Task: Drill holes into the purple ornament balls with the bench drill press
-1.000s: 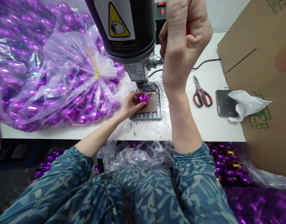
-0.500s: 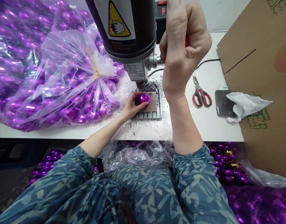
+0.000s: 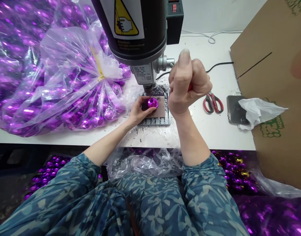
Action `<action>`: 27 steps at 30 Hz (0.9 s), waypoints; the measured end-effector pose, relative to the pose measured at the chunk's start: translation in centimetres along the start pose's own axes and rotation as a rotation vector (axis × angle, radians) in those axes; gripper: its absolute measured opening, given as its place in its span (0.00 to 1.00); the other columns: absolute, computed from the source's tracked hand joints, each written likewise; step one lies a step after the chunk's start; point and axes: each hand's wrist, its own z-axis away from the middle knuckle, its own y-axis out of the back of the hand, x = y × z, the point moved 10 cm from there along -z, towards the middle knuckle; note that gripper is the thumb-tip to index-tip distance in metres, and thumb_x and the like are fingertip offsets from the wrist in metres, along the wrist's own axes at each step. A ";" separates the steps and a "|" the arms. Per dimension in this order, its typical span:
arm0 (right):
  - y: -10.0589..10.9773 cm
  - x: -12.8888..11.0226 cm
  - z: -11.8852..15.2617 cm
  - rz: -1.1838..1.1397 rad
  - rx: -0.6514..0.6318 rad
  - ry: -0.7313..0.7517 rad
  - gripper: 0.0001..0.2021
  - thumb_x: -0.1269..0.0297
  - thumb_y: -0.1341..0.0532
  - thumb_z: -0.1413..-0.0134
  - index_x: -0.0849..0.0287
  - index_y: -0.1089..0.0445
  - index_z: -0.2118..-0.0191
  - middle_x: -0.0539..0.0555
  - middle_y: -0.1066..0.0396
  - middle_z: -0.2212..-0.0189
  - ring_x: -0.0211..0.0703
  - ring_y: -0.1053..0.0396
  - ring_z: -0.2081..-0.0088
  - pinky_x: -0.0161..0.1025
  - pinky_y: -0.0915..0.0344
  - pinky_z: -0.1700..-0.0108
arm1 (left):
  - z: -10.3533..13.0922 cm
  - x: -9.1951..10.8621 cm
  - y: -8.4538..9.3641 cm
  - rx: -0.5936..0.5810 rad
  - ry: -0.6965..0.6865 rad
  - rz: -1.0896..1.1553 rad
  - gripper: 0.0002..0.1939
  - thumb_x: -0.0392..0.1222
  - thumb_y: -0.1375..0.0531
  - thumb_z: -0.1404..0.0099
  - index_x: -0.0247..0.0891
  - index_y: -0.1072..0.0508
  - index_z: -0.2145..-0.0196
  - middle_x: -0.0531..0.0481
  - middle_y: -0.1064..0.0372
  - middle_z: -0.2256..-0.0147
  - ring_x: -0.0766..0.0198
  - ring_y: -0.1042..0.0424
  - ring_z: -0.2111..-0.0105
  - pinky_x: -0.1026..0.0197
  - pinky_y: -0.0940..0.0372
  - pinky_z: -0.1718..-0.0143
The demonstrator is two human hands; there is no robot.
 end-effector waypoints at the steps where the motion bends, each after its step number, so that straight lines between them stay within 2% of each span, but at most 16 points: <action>1: 0.1 0.0 0.1 0.004 0.005 0.005 0.33 0.46 0.39 0.36 0.59 0.60 0.77 0.45 0.70 0.84 0.23 0.61 0.85 0.30 0.59 0.81 | 0.0 -0.1 0.0 -0.001 0.000 0.000 0.25 0.48 0.26 0.36 0.41 0.28 0.46 0.44 0.20 0.50 0.56 0.20 0.50 0.54 0.26 0.48; 9: 0.8 0.3 0.8 -0.030 -0.017 0.128 0.34 0.50 0.38 0.36 0.59 0.66 0.75 0.44 0.72 0.84 0.21 0.69 0.85 0.32 0.63 0.82 | 0.0 -0.2 -0.2 -0.016 0.011 -0.004 0.25 0.49 0.26 0.35 0.41 0.28 0.45 0.43 0.20 0.48 0.55 0.20 0.49 0.53 0.25 0.47; 18: 1.7 0.4 2.2 0.016 -0.051 0.125 0.33 0.49 0.40 0.35 0.59 0.63 0.78 0.43 0.68 0.88 0.23 0.66 0.86 0.35 0.60 0.81 | 0.1 0.1 -0.1 -0.016 0.034 0.016 0.25 0.47 0.26 0.36 0.41 0.28 0.46 0.43 0.20 0.49 0.54 0.20 0.50 0.52 0.25 0.48; 21: 0.7 -0.1 0.7 0.008 -0.046 0.085 0.32 0.49 0.40 0.34 0.59 0.61 0.78 0.43 0.66 0.87 0.24 0.64 0.86 0.34 0.60 0.82 | 0.0 0.1 -0.1 -0.014 0.045 0.001 0.24 0.45 0.25 0.36 0.40 0.28 0.47 0.44 0.20 0.49 0.55 0.20 0.50 0.52 0.25 0.48; 23: -0.8 0.1 -1.1 0.001 -0.063 0.014 0.29 0.51 0.39 0.35 0.58 0.55 0.79 0.43 0.60 0.86 0.24 0.57 0.85 0.33 0.59 0.81 | -0.1 0.5 -0.1 -0.003 0.047 -0.026 0.23 0.45 0.25 0.36 0.40 0.28 0.48 0.44 0.20 0.50 0.55 0.20 0.51 0.52 0.25 0.48; 25: -2.5 1.2 -2.8 -0.090 -0.095 -0.110 0.26 0.49 0.35 0.42 0.58 0.50 0.77 0.42 0.56 0.86 0.23 0.55 0.85 0.33 0.59 0.81 | 0.2 1.4 0.7 0.053 0.041 -0.057 0.22 0.45 0.25 0.37 0.40 0.27 0.50 0.44 0.20 0.52 0.55 0.20 0.52 0.52 0.24 0.50; 27: -3.3 1.8 -4.0 -0.130 -0.075 -0.143 0.26 0.47 0.35 0.47 0.57 0.49 0.77 0.41 0.60 0.86 0.23 0.58 0.86 0.34 0.64 0.82 | 1.4 3.0 2.1 0.122 0.021 -0.083 0.22 0.46 0.25 0.38 0.41 0.28 0.51 0.44 0.20 0.53 0.56 0.20 0.54 0.52 0.24 0.53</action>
